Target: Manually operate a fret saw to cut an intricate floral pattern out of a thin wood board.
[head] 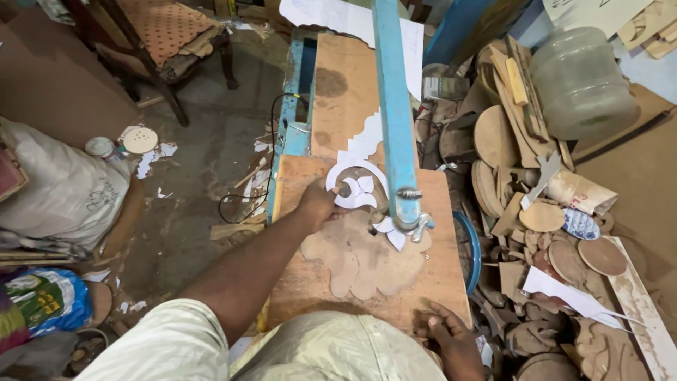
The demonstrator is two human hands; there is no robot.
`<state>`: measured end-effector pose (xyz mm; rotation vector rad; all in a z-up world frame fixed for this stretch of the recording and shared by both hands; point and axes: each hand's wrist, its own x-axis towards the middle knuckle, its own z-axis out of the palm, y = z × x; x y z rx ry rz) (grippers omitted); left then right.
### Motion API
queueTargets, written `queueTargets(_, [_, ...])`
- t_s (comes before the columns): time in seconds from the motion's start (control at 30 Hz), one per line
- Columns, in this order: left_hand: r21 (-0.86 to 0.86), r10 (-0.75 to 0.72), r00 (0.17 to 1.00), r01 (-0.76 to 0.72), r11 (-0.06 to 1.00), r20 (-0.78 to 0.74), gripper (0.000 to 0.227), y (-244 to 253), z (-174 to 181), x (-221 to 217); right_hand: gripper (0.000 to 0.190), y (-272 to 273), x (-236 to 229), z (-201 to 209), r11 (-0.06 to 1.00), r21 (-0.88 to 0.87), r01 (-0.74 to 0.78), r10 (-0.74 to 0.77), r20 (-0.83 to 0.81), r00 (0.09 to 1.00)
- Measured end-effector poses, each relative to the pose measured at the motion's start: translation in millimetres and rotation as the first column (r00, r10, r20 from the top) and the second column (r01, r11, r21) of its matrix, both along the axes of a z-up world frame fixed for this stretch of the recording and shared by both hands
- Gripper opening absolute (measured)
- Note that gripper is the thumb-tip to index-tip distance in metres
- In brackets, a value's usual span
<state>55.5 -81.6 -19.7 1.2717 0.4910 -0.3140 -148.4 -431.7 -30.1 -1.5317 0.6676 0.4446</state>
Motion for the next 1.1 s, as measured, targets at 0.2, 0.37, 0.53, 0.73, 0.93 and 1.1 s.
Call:
queueTargets(0.2, [0.124,-0.102,0.994,0.096,0.988,0.042,0.028,-6.4,-3.0,3.4,0.049,6.6,-0.3,5.6,0.999,-0.034,0.005,-0.004,0.019,1.0])
queueTargets(0.37, [0.216,-0.147,0.989,0.14,0.966,0.015,0.028,-6.3,-7.4,3.1,0.05,1.5,-3.3,-3.5,1.0,-0.013,-0.015,0.015,0.031,0.999])
queueTargets(0.53, [0.332,-0.22,0.975,0.209,0.92,-0.002,0.032,5.0,9.0,-9.5,0.05,6.3,-9.2,5.1,0.999,0.022,-0.043,0.042,0.032,0.999])
queueTargets(0.73, [0.558,-0.339,0.939,0.256,0.789,0.049,0.047,12.6,-10.7,-12.3,0.05,9.2,-11.1,2.1,0.997,0.011,-0.07,0.07,0.044,0.997])
queueTargets(0.93, [0.859,-0.549,0.835,0.255,0.444,0.037,0.054,18.1,-8.3,-11.2,0.049,34.8,-5.1,29.7,0.966,-0.168,-0.194,0.217,0.126,0.968])
queueTargets(1.1, [0.923,-0.642,0.767,0.259,0.284,-0.018,0.061,-0.8,11.5,-17.3,0.049,44.7,0.6,35.2,0.923,-0.266,-0.279,0.338,0.209,0.917])
